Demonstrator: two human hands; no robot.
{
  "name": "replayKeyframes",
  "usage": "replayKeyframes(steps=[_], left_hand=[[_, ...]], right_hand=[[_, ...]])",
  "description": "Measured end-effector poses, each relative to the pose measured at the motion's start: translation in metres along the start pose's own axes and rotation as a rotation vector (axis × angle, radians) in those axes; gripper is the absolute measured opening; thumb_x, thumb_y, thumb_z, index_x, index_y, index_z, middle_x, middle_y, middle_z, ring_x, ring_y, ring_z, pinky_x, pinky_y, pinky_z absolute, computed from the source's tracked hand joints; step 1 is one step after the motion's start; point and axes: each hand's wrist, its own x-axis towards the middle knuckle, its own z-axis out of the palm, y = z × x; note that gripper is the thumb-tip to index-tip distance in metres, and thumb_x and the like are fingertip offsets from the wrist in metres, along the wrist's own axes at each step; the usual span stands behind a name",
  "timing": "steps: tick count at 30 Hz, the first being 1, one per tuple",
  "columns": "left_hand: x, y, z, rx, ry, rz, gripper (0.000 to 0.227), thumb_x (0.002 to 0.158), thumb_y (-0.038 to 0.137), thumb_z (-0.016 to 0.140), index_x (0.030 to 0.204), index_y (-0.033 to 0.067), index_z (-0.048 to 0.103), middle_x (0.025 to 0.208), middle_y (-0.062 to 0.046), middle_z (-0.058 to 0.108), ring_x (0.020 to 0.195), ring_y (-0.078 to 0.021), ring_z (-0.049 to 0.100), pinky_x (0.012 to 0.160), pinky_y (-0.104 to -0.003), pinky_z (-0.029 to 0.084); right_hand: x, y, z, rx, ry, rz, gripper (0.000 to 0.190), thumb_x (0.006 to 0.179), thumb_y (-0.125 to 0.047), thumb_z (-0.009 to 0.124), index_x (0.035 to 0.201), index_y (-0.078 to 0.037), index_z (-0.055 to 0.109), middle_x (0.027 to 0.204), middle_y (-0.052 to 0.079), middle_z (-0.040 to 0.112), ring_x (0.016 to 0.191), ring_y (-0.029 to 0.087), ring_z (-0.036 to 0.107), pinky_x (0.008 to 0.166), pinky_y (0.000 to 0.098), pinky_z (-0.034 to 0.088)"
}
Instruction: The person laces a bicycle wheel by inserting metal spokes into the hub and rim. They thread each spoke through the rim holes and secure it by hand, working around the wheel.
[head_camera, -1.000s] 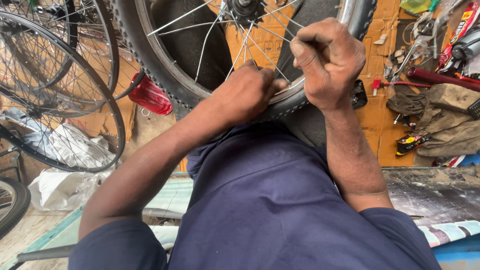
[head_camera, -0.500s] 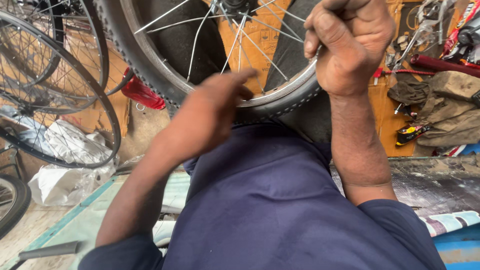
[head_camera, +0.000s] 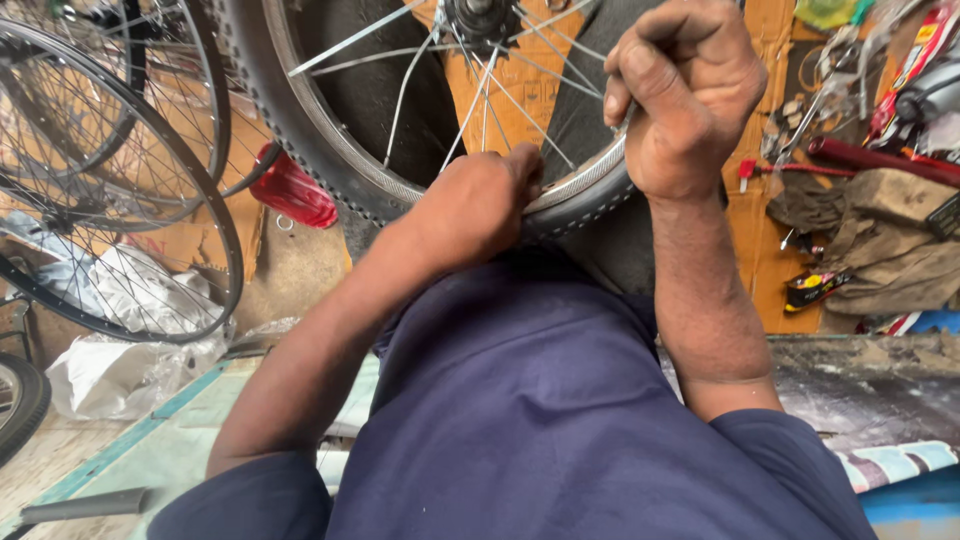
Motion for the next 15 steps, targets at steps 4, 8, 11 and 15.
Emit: replayKeyframes(steps=[4, 8, 11, 15], left_hand=[[0.008, -0.011, -0.003, -0.014, -0.02, 0.098, 0.018, 0.099, 0.016, 0.057, 0.101, -0.0019, 0.055, 0.08, -0.025, 0.067, 0.085, -0.0448, 0.066, 0.073, -0.054, 0.05], [0.011, -0.009, 0.011, 0.15, 0.148, 0.186, 0.027, 0.099, 0.025, 0.062, 0.089, -0.0007, 0.06, 0.074, -0.025, 0.067, 0.081, -0.0463, 0.065, 0.072, -0.055, 0.051], [0.013, -0.01, 0.007, 0.097, 0.112, 0.18, 0.033, 0.102, 0.029, 0.062, 0.087, -0.001, 0.062, 0.075, -0.026, 0.067, 0.081, -0.0467, 0.066, 0.072, -0.055, 0.051], [0.016, -0.017, -0.011, -0.159, -0.074, 0.206, 0.025, 0.092, 0.023, 0.057, 0.091, -0.0013, 0.062, 0.079, -0.022, 0.069, 0.079, -0.0424, 0.069, 0.069, -0.051, 0.055]], right_hand=[[-0.001, 0.003, -0.003, 0.03, -0.035, -0.016, 0.006, 0.114, 0.005, 0.061, 0.11, 0.002, 0.057, 0.086, 0.017, 0.067, 0.06, 0.015, 0.059, 0.051, 0.0263, 0.049], [-0.002, 0.006, -0.006, 0.033, -0.031, -0.024, 0.007, 0.113, 0.006, 0.062, 0.109, 0.002, 0.058, 0.086, 0.017, 0.067, 0.059, 0.015, 0.059, 0.051, 0.0258, 0.049], [-0.002, 0.008, -0.005, 0.046, -0.038, -0.045, 0.006, 0.113, 0.006, 0.062, 0.112, 0.002, 0.058, 0.087, 0.017, 0.068, 0.061, 0.016, 0.061, 0.052, 0.0267, 0.051], [-0.005, 0.006, -0.005, 0.049, -0.017, -0.022, 0.006, 0.112, 0.006, 0.062, 0.112, 0.002, 0.059, 0.087, 0.017, 0.068, 0.062, 0.015, 0.061, 0.053, 0.0266, 0.052]])
